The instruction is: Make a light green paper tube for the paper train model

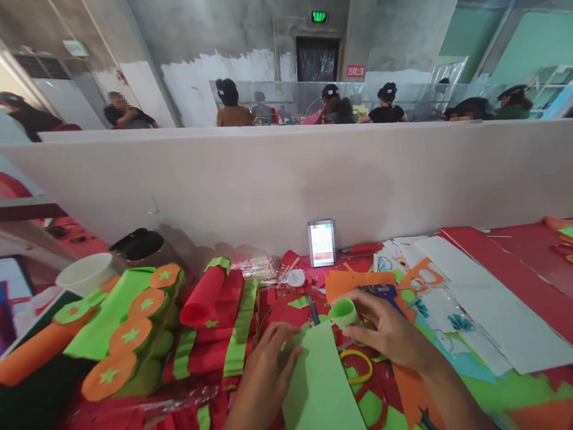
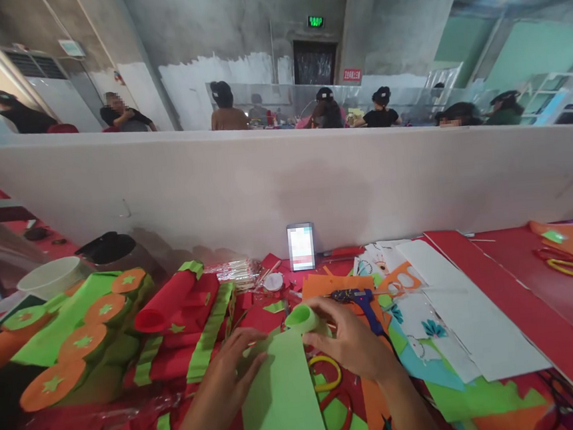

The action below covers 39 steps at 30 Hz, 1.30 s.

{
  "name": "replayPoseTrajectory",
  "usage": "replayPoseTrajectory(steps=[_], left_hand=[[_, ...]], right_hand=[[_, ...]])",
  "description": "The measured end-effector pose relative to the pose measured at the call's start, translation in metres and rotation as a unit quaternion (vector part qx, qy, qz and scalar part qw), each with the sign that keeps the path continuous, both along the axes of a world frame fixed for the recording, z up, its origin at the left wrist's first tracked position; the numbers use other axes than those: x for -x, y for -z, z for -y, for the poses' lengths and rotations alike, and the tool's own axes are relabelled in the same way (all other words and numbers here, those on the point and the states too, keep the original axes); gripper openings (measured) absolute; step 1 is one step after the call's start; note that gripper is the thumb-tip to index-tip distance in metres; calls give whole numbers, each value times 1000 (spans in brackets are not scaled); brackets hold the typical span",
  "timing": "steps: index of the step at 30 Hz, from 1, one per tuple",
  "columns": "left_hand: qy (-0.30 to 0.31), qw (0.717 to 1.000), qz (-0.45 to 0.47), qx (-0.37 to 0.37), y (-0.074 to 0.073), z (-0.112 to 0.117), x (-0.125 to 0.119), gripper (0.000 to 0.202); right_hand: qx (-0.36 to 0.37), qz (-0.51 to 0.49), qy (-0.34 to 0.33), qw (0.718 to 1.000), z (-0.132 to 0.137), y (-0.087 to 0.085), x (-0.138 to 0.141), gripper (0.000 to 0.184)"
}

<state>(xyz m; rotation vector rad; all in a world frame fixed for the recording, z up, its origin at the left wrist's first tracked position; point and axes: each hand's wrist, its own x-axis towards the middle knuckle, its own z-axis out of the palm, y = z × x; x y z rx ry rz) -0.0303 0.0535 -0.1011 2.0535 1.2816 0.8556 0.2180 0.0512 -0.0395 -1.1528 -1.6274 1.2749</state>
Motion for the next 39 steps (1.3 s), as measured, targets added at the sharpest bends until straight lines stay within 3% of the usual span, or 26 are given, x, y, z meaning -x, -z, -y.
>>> replayPoseTrajectory(steps=[5,11,17,21,30,39], left_hand=[[-32,997,15,-72,-2,11,-7,22],[57,994,94,14,-12,19,-14,28],[55,986,156,24,-5,17,-14,5],[57,979,194,20,-7,16,-15,5],[102,966,236,6,-18,24,-19,13],[35,987,152,-46,-20,39,-14,28]], right_hand=[[43,25,-11,999,4,-1,8,39],[41,45,-35,998,10,7,24,46],[50,3,-72,996,13,8,32,56],[42,-33,-131,990,13,8,33,62],[-70,48,-215,973,13,6,24,54],[-161,61,-294,940,13,4,18,53]])
